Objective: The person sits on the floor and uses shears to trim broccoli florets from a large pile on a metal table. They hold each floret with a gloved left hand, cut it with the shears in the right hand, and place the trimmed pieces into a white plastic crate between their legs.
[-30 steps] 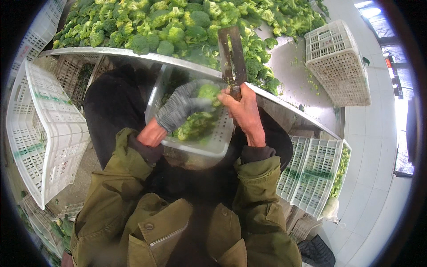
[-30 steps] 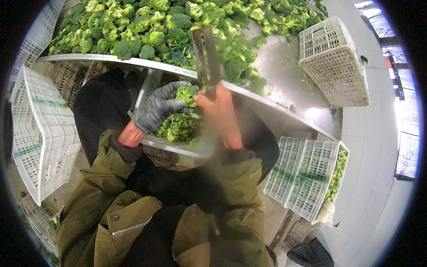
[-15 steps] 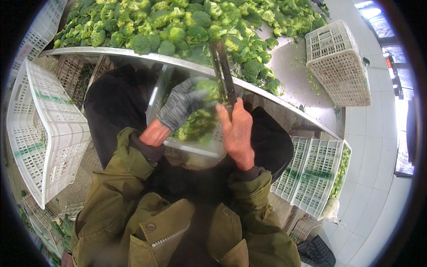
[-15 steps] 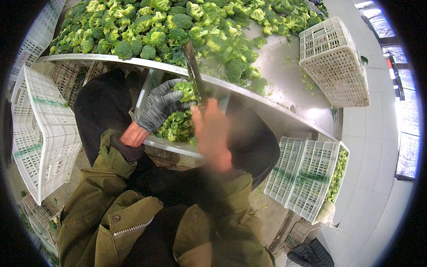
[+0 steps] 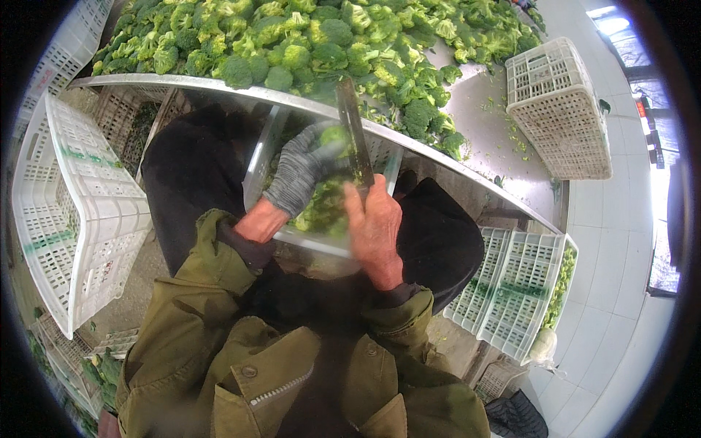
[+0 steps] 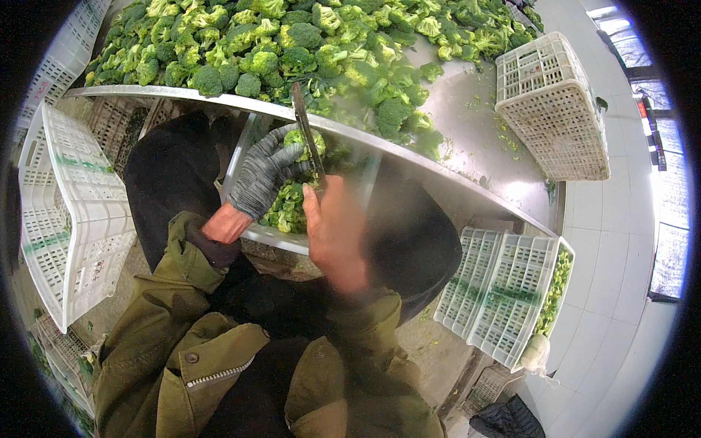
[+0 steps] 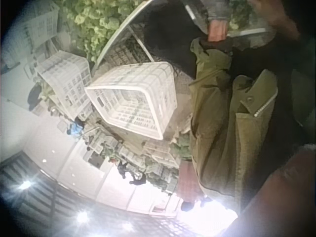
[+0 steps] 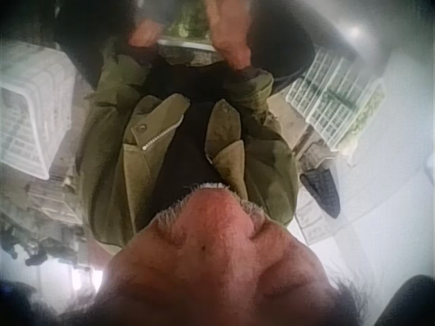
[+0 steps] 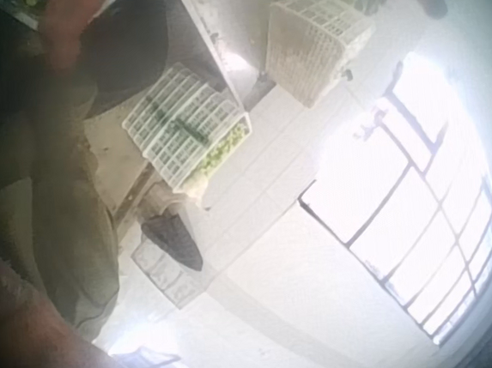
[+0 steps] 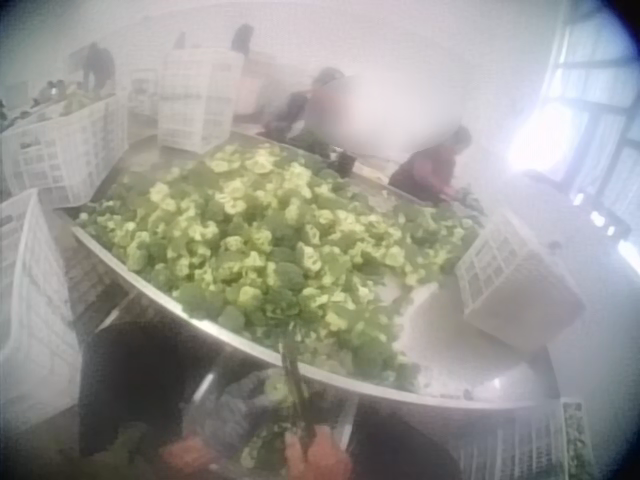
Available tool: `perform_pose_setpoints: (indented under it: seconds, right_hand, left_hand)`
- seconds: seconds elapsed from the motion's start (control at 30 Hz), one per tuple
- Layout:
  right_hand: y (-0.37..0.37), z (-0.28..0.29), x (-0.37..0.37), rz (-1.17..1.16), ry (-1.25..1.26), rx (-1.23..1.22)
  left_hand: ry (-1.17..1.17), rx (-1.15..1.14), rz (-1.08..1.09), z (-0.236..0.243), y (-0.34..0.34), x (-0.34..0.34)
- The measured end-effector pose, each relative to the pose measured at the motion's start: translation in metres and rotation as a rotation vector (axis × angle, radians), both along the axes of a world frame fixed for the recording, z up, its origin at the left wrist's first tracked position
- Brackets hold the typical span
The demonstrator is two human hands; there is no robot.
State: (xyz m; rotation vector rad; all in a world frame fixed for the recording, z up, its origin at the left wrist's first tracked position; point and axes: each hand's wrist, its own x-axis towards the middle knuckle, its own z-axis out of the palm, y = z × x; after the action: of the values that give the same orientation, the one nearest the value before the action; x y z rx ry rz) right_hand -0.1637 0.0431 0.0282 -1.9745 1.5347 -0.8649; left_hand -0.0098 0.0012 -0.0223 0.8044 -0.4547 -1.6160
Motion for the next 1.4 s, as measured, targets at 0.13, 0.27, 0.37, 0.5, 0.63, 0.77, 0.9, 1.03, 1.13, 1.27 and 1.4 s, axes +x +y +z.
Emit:
perform_pose_setpoints:
  seconds: [0.13,0.27,0.37,0.5,0.63,0.77,0.9,1.03,1.13,1.27,1.4]
  right_hand:
    - [0.003,0.002,-0.002,0.035,0.074,0.092]
    - [0.004,-0.001,-0.002,0.038,0.088,0.049]
    - [0.005,-0.007,0.000,0.005,0.122,0.045]
    - [0.005,-0.016,0.003,-0.014,0.151,0.016]
    - [0.003,-0.019,0.003,-0.022,0.119,-0.045]
    - [0.000,-0.023,0.003,-0.013,0.140,-0.059]
    - [-0.006,-0.029,0.005,-0.036,0.117,0.044]
    - [-0.006,-0.032,0.003,-0.045,0.110,0.166]
    - [-0.006,-0.038,0.001,-0.030,0.093,0.155]
    - [-0.004,-0.052,0.001,-0.069,-0.009,0.002]
    - [-0.013,-0.046,-0.008,-0.011,0.203,-0.350]
  left_hand:
    - [0.007,0.004,0.004,-0.002,-0.001,-0.002]
    - [-0.009,-0.013,0.005,-0.005,-0.001,-0.002]
    - [-0.009,0.020,0.023,-0.006,-0.001,-0.004]
    - [-0.033,-0.002,0.037,-0.009,0.000,-0.006]
    - [-0.104,-0.040,0.058,-0.012,0.000,-0.009]
    - [-0.151,-0.030,0.067,-0.009,0.000,-0.009]
    - [-0.209,-0.089,0.002,-0.004,0.006,-0.009]
    - [-0.254,-0.094,0.000,-0.007,0.006,-0.011]
    - [-0.172,-0.041,0.003,-0.014,0.002,-0.010]
    - [-0.070,0.019,0.021,-0.021,0.004,-0.007]
    - [-0.165,0.063,0.050,-0.020,0.006,-0.006]
